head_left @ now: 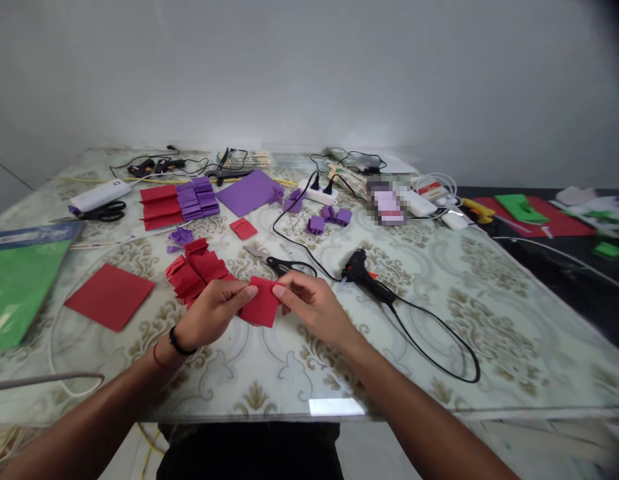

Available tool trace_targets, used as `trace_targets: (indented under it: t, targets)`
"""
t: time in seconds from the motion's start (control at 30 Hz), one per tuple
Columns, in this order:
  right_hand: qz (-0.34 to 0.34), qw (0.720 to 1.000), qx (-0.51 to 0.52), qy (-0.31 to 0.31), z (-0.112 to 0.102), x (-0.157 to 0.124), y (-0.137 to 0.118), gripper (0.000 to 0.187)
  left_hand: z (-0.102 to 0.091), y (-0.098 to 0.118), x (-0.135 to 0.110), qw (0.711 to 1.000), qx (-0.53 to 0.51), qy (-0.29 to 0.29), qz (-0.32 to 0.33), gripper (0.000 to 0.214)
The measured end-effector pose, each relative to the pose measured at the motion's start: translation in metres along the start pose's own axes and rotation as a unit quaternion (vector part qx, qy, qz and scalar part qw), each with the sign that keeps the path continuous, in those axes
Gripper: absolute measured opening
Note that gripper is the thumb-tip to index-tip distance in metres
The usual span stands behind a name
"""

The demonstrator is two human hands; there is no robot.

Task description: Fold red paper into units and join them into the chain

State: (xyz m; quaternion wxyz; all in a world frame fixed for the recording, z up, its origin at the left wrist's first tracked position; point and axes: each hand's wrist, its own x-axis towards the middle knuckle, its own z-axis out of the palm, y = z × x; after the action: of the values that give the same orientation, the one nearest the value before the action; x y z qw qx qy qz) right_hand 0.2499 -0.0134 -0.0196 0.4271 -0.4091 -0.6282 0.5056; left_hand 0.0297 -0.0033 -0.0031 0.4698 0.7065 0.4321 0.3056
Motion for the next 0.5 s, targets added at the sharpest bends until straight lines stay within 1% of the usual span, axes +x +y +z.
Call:
trace_targets:
  t: [0.07, 0.1, 0.13, 0.2, 0.27, 0.3, 0.33, 0.4, 0.5]
  targets:
    - [-0.014, 0.999, 0.004, 0.030, 0.0006, 0.0004, 0.0008, 0.023, 0.0017, 0.0000, -0.0003, 1.000, -0.028, 0.006, -0.007, 0.059]
    - [-0.027, 0.998, 0.001, 0.050, 0.0005, 0.0003, 0.0008, 0.020, 0.0029, -0.0002, -0.0004, 0.998, -0.067, 0.003, -0.020, 0.057]
    - [-0.044, 0.997, -0.003, 0.071, 0.0002, 0.0001, 0.0007, 0.016, 0.0041, -0.0007, -0.0004, 0.992, -0.121, -0.004, -0.038, 0.054]
    - [-0.097, 0.990, -0.013, 0.103, -0.0013, -0.0009, 0.0001, 0.008, 0.0061, -0.0026, 0.0002, 0.967, -0.242, -0.015, -0.074, 0.051]
    - [-0.163, 0.980, -0.024, 0.108, -0.0033, -0.0023, -0.0008, 0.016, 0.0072, -0.0046, 0.0014, 0.939, -0.329, -0.017, -0.099, 0.051]
    - [-0.193, 0.975, -0.032, 0.101, -0.0044, -0.0029, -0.0011, 0.021, 0.0073, -0.0052, 0.0021, 0.930, -0.351, -0.019, -0.105, 0.052]
    - [-0.218, 0.971, -0.041, 0.089, -0.0054, -0.0034, -0.0012, 0.025, 0.0071, -0.0055, 0.0026, 0.927, -0.359, -0.018, -0.106, 0.052]
    - [-0.251, 0.964, -0.063, 0.064, -0.0069, -0.0039, -0.0007, 0.030, 0.0061, -0.0053, 0.0030, 0.933, -0.345, -0.001, -0.101, 0.048]
    - [-0.267, 0.959, -0.093, 0.038, -0.0073, -0.0035, 0.0012, 0.029, 0.0028, -0.0039, 0.0020, 0.949, -0.300, 0.046, -0.090, 0.034]
